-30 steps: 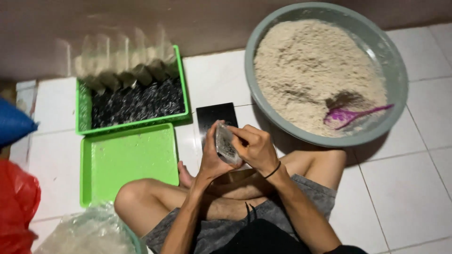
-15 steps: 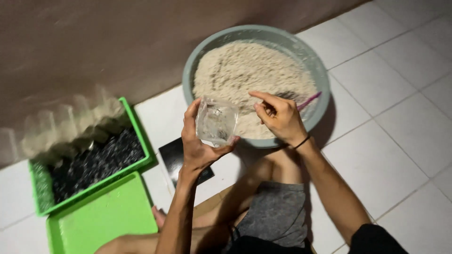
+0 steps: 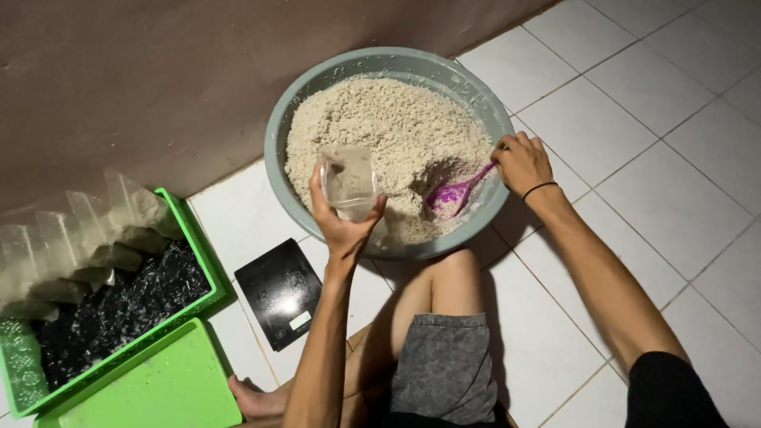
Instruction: Scooping grain from a large basin into plastic bags and weighing them on a digital scale for portioning.
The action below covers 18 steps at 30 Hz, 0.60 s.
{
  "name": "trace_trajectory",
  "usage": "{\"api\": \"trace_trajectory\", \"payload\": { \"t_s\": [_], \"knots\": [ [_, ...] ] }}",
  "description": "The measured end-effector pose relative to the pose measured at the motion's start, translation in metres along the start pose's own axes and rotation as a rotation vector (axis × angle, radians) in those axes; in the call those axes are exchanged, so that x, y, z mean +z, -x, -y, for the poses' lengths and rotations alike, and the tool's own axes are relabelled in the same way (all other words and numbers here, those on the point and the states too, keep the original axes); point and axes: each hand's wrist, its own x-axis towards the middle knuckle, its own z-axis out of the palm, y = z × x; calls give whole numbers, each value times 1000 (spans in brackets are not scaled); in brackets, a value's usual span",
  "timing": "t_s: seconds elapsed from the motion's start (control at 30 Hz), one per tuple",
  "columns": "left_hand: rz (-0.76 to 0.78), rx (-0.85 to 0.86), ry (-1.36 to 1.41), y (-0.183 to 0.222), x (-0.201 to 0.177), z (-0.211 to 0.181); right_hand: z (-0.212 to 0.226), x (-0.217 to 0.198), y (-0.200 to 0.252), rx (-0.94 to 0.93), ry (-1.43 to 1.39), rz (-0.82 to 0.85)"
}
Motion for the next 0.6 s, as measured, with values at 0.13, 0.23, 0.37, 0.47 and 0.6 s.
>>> {"api": "trace_trajectory", "payload": {
  "t_s": [0.13, 0.23, 0.37, 0.47, 0.6],
  "knots": [
    [12, 4, -46, 9, 11, 25, 3, 0, -7, -139, 31, -98],
    [2, 7, -91, 23, 18, 41, 9, 12, -11, -182, 141, -83],
    [31, 24, -79, 38, 20, 47, 2, 36, -14, -260, 190, -64],
    [151, 23, -72, 38, 15, 42, 7, 15, -22, -377, 221, -87],
    [293, 5, -96, 35, 13, 37, 29, -33, -18, -512, 206, 26]
  ]
}}
